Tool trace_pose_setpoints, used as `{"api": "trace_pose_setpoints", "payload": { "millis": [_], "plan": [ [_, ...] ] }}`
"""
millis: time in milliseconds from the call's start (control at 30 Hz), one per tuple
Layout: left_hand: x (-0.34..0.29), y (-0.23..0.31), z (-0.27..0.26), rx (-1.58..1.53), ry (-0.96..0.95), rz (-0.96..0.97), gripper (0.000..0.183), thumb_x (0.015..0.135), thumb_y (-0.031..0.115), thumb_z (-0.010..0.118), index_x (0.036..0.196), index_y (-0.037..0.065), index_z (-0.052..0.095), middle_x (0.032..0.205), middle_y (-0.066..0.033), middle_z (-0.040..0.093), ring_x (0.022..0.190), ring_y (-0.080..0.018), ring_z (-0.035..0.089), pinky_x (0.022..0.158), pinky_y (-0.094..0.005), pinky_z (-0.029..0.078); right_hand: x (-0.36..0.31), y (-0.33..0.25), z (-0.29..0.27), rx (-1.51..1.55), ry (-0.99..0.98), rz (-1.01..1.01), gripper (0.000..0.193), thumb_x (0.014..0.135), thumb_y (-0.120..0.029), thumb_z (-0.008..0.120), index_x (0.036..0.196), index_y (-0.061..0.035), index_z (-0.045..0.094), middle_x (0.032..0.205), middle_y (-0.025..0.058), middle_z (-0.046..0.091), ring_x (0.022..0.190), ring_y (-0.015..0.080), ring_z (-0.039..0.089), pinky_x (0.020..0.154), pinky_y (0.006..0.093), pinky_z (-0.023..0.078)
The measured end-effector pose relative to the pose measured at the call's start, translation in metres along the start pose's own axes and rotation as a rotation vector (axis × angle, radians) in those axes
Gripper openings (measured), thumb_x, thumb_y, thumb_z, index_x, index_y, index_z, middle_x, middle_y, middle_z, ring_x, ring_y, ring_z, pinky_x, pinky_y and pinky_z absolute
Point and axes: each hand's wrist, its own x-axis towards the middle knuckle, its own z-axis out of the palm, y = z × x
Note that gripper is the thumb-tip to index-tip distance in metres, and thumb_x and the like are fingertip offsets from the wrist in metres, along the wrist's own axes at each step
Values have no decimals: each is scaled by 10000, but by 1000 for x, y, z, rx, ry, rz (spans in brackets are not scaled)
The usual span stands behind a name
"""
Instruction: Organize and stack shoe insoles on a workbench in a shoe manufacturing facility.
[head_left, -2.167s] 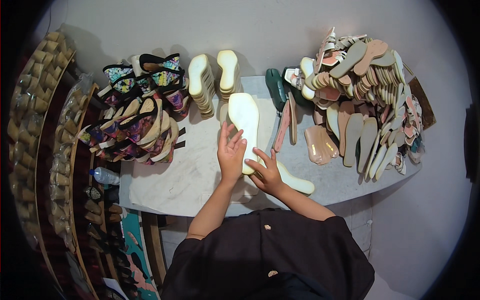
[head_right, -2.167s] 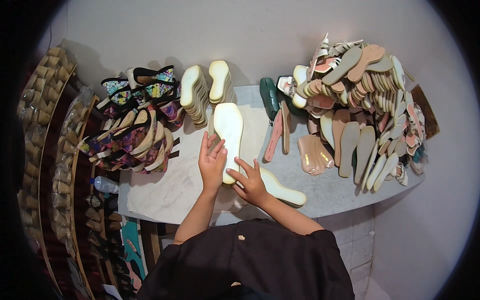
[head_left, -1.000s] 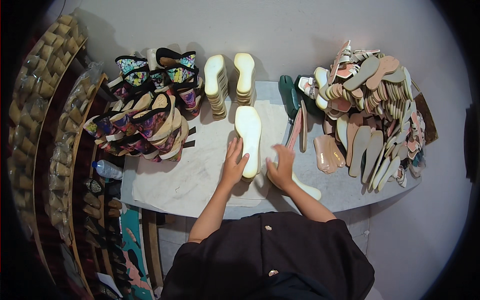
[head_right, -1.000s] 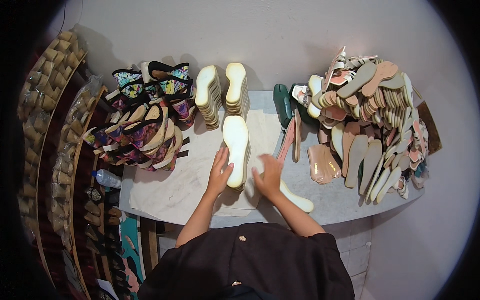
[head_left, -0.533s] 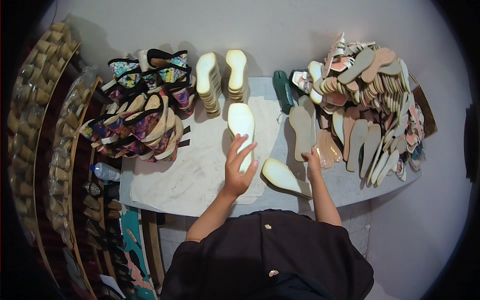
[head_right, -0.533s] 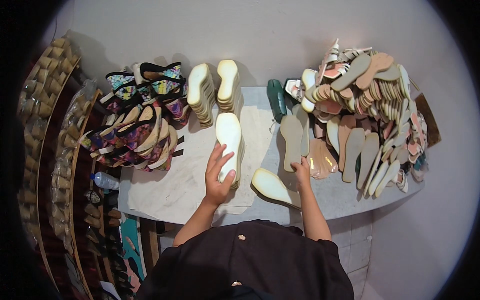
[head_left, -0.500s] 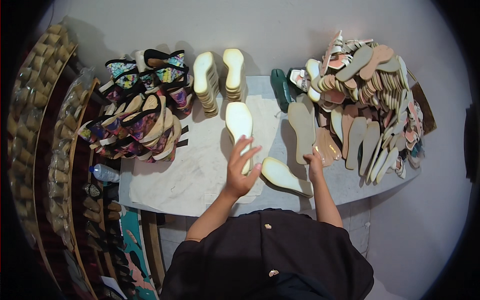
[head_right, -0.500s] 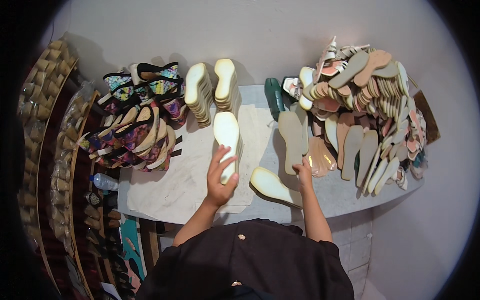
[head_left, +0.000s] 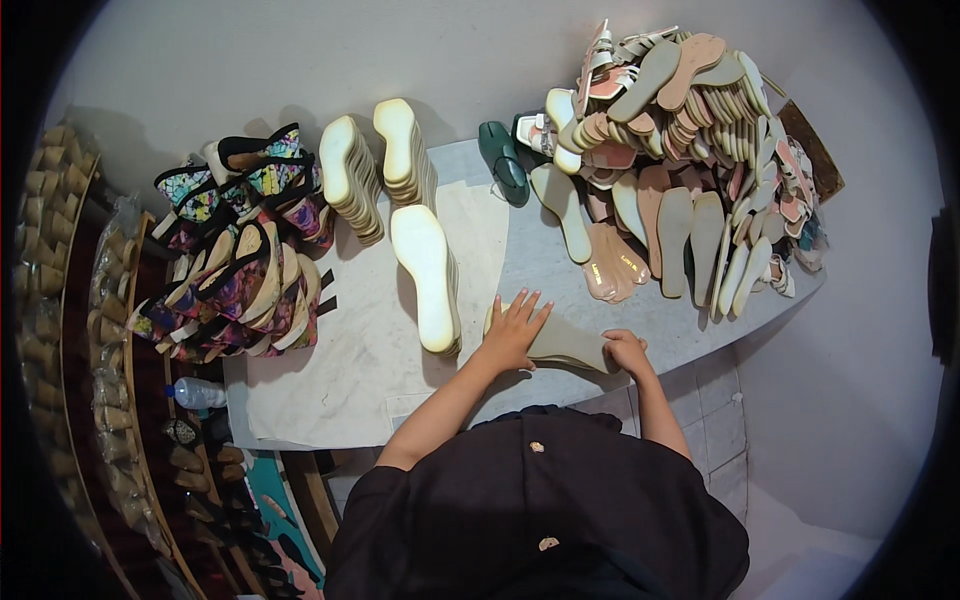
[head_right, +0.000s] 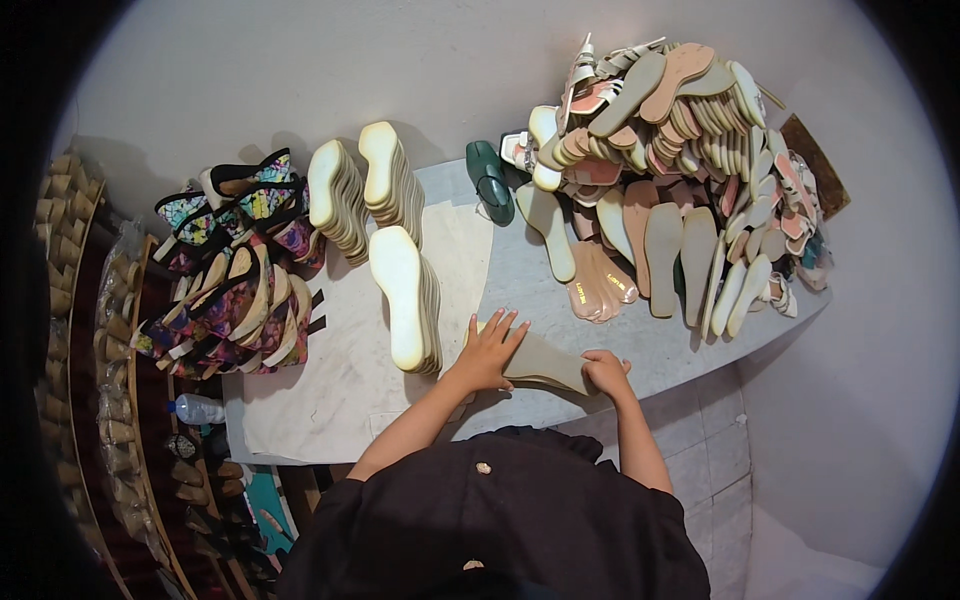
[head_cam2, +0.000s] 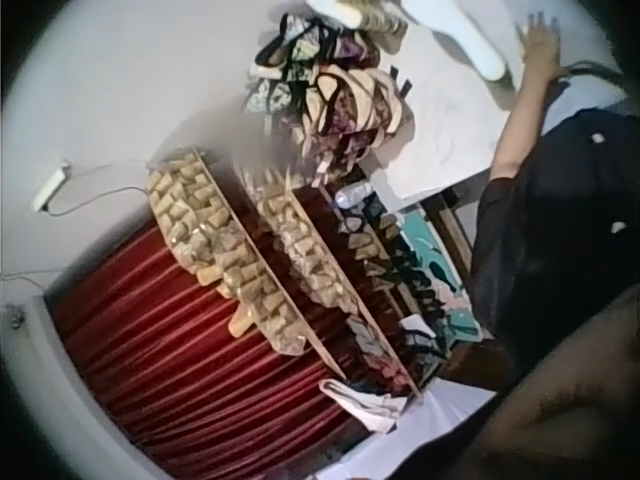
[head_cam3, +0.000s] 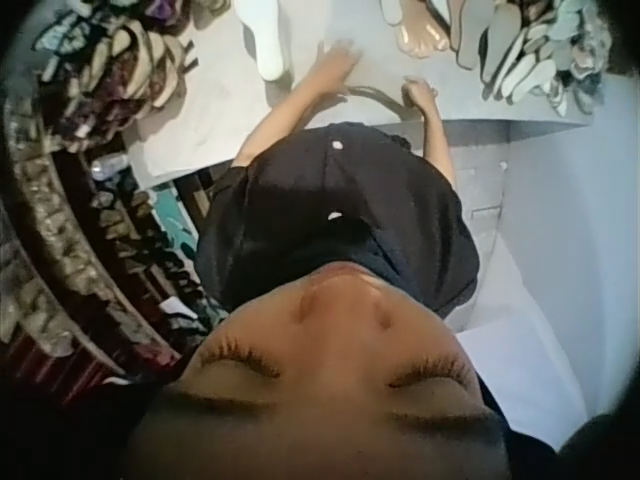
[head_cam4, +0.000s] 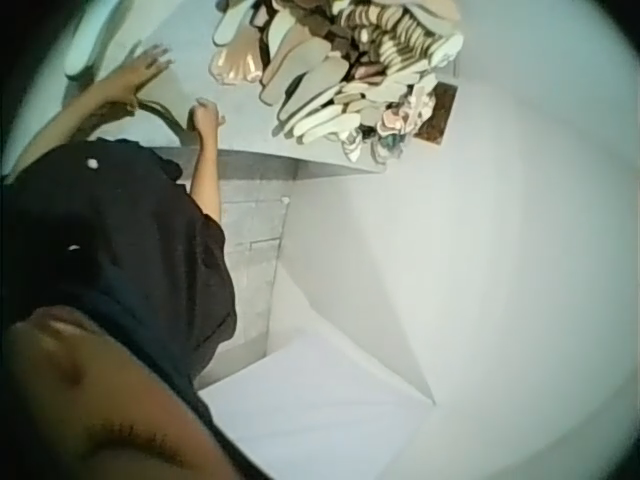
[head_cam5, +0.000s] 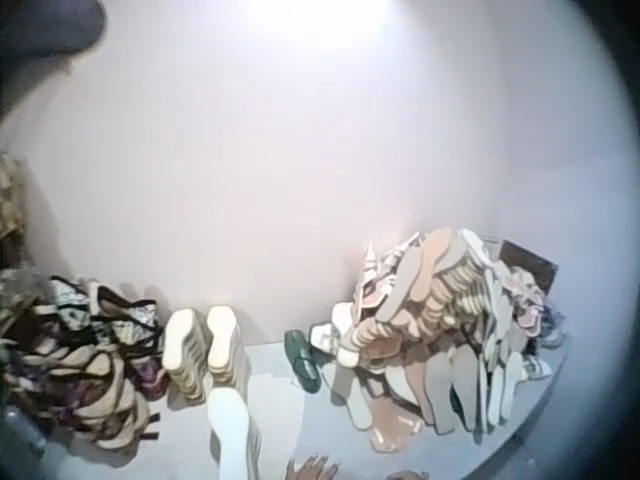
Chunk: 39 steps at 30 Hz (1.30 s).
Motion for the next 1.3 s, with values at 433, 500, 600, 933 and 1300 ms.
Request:
{"api": "trace_pose_setpoints", "payload": {
  "millis": [433, 500, 600, 933, 1300],
  "plan": [
    [-3, -26, 16, -159, -45, -39, 1012, 455, 330, 843, 1317, 127, 355, 1267, -97, 430, 1228, -257, 380, 1018, -581, 236, 115, -60, 16, -252, 385, -107, 543, 688, -399, 643, 1161, -155, 539, 1206, 111, 501, 1165, 307, 418, 958, 603, 171],
    [-2, -27, 21, -185, -45, -44, 994, 465, 318, 836, 1314, 125, 357, 1269, -97, 429, 1228, -260, 380, 1026, -575, 227, 132, -71, 23, -258, 607, -4, 499, 711, -382, 652, 1135, -138, 552, 1221, 116, 485, 1188, 312, 391, 953, 594, 194],
    [-6, -34, 28, -281, -34, -32, 943, 491, 285, 810, 1303, 117, 359, 1286, -103, 418, 1237, -269, 370, 1041, -577, 187, 146, -78, 19, -331, 509, 106, 464, 739, -353, 649, 1139, -139, 553, 1254, 118, 461, 1230, 320, 339, 941, 600, 207],
    [-24, -20, 7, -202, 236, 3, 987, 607, 543, 719, 1374, 102, 281, 1384, -128, 317, 1309, -311, 265, 1033, -582, 173, 81, -34, -24, 289, 368, -247, 251, 881, -157, 515, 1071, 2, 554, 928, 104, 625, 853, 190, 578, 752, 277, 434],
    [-28, 3, 24, -181, 723, 127, 743, 686, 334, 739, 1271, 57, 374, 1285, -181, 325, 1222, -366, 311, 1010, -531, 245, -2, 30, 2, 171, 101, -41, 223, 888, -153, 502, 1044, -19, 589, 921, 56, 624, 870, 134, 549, 873, 352, 374]
  ]
}}
